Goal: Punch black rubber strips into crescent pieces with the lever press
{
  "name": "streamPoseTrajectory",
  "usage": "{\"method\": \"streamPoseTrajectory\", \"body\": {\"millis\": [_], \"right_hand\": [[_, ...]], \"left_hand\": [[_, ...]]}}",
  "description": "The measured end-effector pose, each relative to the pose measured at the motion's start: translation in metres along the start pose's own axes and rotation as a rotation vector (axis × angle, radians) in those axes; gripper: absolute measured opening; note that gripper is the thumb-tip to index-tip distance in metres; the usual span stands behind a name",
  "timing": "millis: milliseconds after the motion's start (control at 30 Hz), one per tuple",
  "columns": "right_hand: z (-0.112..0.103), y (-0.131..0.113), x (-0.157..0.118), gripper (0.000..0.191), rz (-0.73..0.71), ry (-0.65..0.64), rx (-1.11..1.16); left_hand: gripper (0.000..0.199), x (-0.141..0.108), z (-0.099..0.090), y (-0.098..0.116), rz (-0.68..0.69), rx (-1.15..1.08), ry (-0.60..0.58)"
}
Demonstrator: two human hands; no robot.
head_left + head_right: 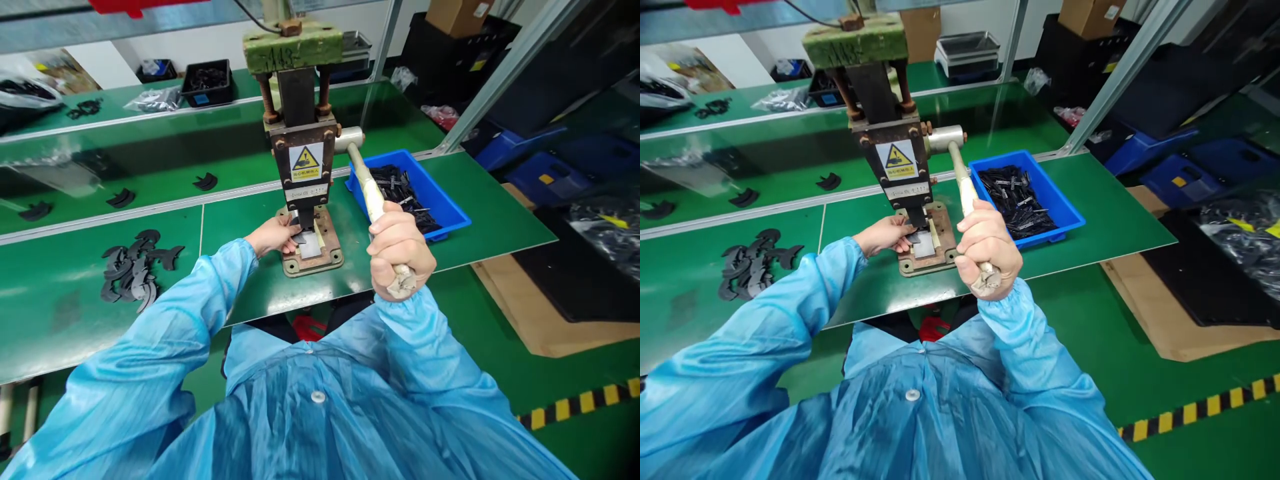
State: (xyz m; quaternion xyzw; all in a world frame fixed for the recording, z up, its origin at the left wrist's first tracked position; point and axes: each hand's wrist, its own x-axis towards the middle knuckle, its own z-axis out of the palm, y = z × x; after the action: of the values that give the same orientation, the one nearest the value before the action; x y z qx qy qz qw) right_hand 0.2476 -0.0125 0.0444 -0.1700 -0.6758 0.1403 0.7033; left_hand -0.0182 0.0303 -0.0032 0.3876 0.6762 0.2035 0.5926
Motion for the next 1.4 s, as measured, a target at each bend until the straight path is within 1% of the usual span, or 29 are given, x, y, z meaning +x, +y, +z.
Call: {"method": "streamPoseTrajectory", "body": {"millis": [67,133,167,233,300,367,433,467,500,533,567,633,667,700,733,767,800,867,933,967,1067,1133,1167,1233,1300,1400], "right_hand": [[0.0,0.0,0.001,0.028,-0.001,0.003,0.005],[0.0,-0.001,0.002,0.029,0.003,0.017,0.009],[0.002,-0.001,0.003,0.031,0.003,0.035,0.007],[0.005,0.002,0.003,0.036,-0.004,0.09,0.001],[0.009,0.007,0.003,0.044,-0.001,0.156,-0.003],[0.014,0.013,0.003,0.053,0.009,0.226,-0.007],[0.017,0.017,0.003,0.062,0.019,0.302,-0.017],[0.018,0.019,0.003,0.064,0.018,0.329,-0.023],[0.018,0.02,0.003,0.066,0.013,0.344,-0.031],[0.018,0.02,0.002,0.066,0.006,0.348,-0.039],[0.018,0.021,0.002,0.065,-0.002,0.341,-0.043],[0.019,0.021,0.001,0.063,-0.011,0.33,-0.039],[0.019,0.021,0.001,0.063,-0.01,0.335,-0.031],[0.02,0.021,0.001,0.064,-0.006,0.349,-0.02],[0.02,0.021,0.001,0.065,-0.002,0.363,-0.011],[0.021,0.021,0.001,0.066,0.003,0.372,-0.004],[0.021,0.021,0.001,0.066,0.005,0.375,-0.003],[0.02,0.021,0.002,0.066,0.002,0.353,-0.009],[0.018,0.018,0.003,0.062,-0.013,0.305,-0.02],[0.017,0.015,0.004,0.058,-0.017,0.279,-0.026],[0.013,0.006,0.005,0.045,0.006,0.185,-0.037],[0.012,0.0,0.006,0.039,0.025,0.138,-0.032],[0.011,-0.001,0.006,0.037,0.028,0.124,-0.027],[0.01,-0.002,0.006,0.035,0.019,0.102,-0.016],[0.009,-0.001,0.006,0.032,0.011,0.089,-0.011],[0.008,-0.001,0.005,0.032,0.009,0.072,-0.011]], "left_hand": [[0.035,-0.003,0.006,-0.003,0.013,-0.021,0.038],[0.034,-0.008,0.013,-0.005,0.046,-0.03,0.081],[0.031,-0.011,0.017,-0.006,0.072,-0.027,0.086],[0.023,-0.017,0.022,-0.007,0.152,-0.018,0.052],[0.018,-0.026,0.02,-0.01,0.232,-0.017,0.015],[0.017,-0.04,0.009,-0.016,0.297,-0.032,-0.005],[0.021,-0.056,-0.014,-0.03,0.395,-0.004,0.004],[0.024,-0.064,-0.031,-0.039,0.453,0.053,0.047],[0.026,-0.072,-0.051,-0.05,0.505,0.141,0.122],[0.027,-0.078,-0.075,-0.063,0.534,0.262,0.24],[0.028,-0.084,-0.101,-0.076,0.521,0.397,0.395],[0.033,-0.092,-0.154,-0.101,0.374,0.661,0.675],[0.038,-0.095,-0.179,-0.113,0.282,0.766,0.768],[0.046,-0.098,-0.2,-0.124,0.187,0.849,0.826],[0.054,-0.1,-0.218,-0.134,0.102,0.921,0.843],[0.061,-0.101,-0.231,-0.141,0.029,0.974,0.833],[0.065,-0.101,-0.241,-0.148,-0.027,1.013,0.8],[0.065,-0.1,-0.25,-0.156,-0.075,1.05,0.715],[0.056,-0.097,-0.253,-0.161,-0.053,1.065,0.66],[0.052,-0.095,-0.253,-0.162,-0.021,1.073,0.653],[0.048,-0.09,-0.249,-0.16,0.111,1.108,0.681],[0.048,-0.088,-0.24,-0.153,0.194,1.149,0.676],[0.048,-0.088,-0.232,-0.149,0.231,1.173,0.659],[0.043,-0.087,-0.209,-0.137,0.305,1.203,0.608],[0.037,-0.085,-0.179,-0.124,0.4,1.185,0.539],[0.029,-0.073,-0.13,-0.109,0.558,1.055,0.383]]}}
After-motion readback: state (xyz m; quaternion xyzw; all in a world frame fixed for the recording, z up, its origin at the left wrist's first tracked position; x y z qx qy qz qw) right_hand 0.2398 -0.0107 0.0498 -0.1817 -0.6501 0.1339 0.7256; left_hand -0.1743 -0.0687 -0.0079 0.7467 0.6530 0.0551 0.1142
